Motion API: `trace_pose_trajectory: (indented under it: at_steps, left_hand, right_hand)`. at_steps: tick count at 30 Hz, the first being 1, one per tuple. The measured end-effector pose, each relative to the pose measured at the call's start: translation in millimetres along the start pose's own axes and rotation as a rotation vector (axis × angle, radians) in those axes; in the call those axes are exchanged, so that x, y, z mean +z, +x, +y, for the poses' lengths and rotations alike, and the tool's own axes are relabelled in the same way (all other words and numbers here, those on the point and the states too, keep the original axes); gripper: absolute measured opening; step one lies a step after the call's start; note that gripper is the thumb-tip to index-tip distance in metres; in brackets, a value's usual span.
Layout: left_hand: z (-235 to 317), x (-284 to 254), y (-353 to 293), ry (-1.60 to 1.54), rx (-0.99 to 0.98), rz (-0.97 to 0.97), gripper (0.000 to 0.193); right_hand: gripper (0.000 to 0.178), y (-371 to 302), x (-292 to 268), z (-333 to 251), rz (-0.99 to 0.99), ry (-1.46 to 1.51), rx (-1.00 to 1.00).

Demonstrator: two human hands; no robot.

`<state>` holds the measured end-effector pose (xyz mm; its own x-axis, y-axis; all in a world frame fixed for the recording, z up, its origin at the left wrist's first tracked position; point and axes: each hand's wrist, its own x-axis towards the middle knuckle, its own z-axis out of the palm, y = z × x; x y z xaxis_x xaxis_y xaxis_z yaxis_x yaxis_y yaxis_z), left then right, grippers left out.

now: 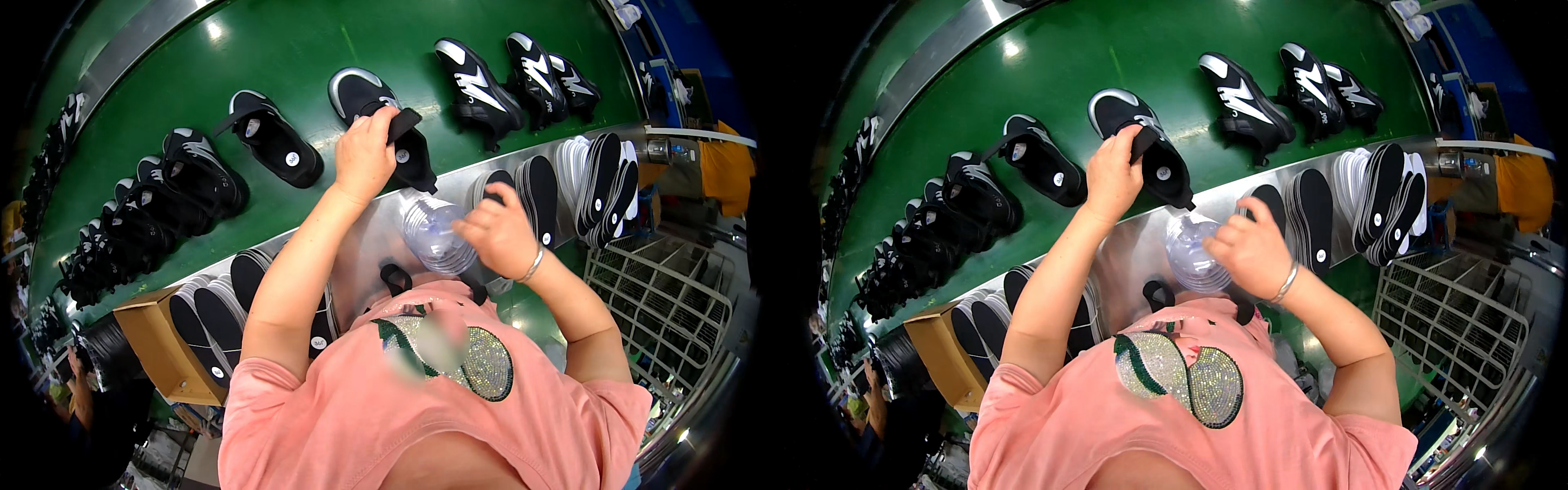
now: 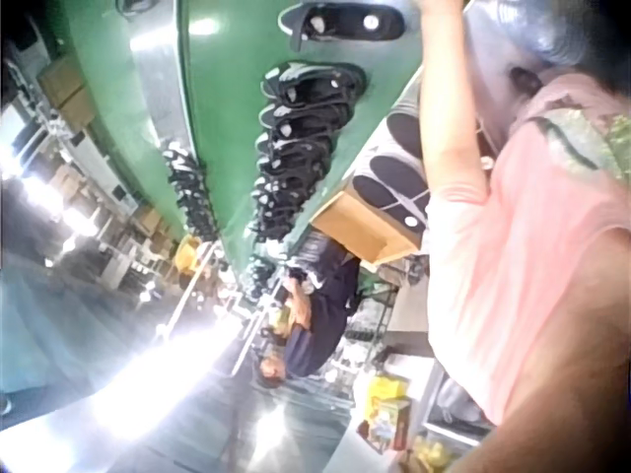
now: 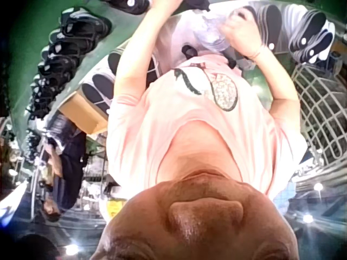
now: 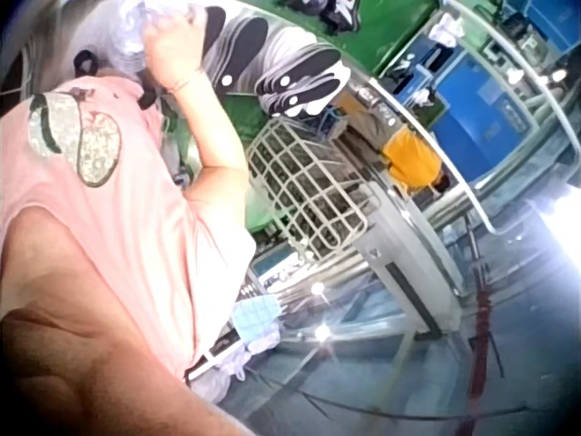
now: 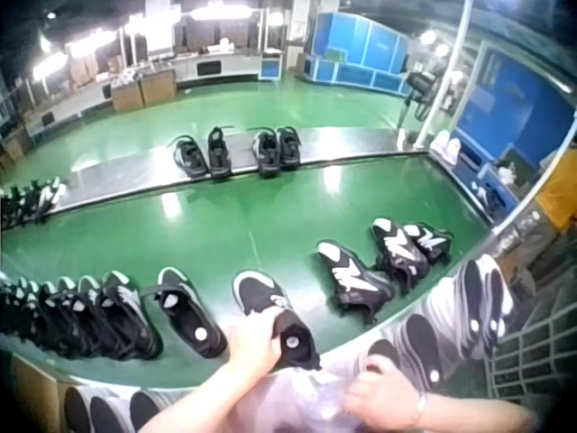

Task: The person picks up shoe insoles, inserts them into black shoes on a workbench, and checks the fit. The person also handles plastic bags containing additional shoe components from a large cardboard box and places finished shoes onto a conveyor belt.

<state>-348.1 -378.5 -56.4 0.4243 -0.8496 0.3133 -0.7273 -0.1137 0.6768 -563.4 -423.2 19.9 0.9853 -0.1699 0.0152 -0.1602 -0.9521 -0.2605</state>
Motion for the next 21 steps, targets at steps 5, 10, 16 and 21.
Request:
trace_pose_trajectory:
  at_steps: [5, 10, 16, 21]
  left_hand:
    - [-15.4, -2.7, 4.0, 0.058, -0.057, -0.025, 0.037]
    - [-68.0, -40.3, 31.6, 0.207, -0.184, -0.03, 0.033]
    - [-9.9, -34.9, 35.5, 0.311, 0.248, 0.201, 0.03]
    - [16.6, 31.1, 19.8, -0.035, -0.26, -0.332, 0.05]
  right_hand:
    - [0.033, 1.5, -5.4, 0.0, -0.107, 0.122, 0.084]
    - [0.049, 16.9, 22.5, 104.6, 0.201, -0.095, 0.517]
    - [0.072, 38.6, 56.2, 171.6, 0.05, 0.06, 0.946]
    - [0.054, 60.2, 81.8, 182.6, 0.083, 0.958, 0.747]
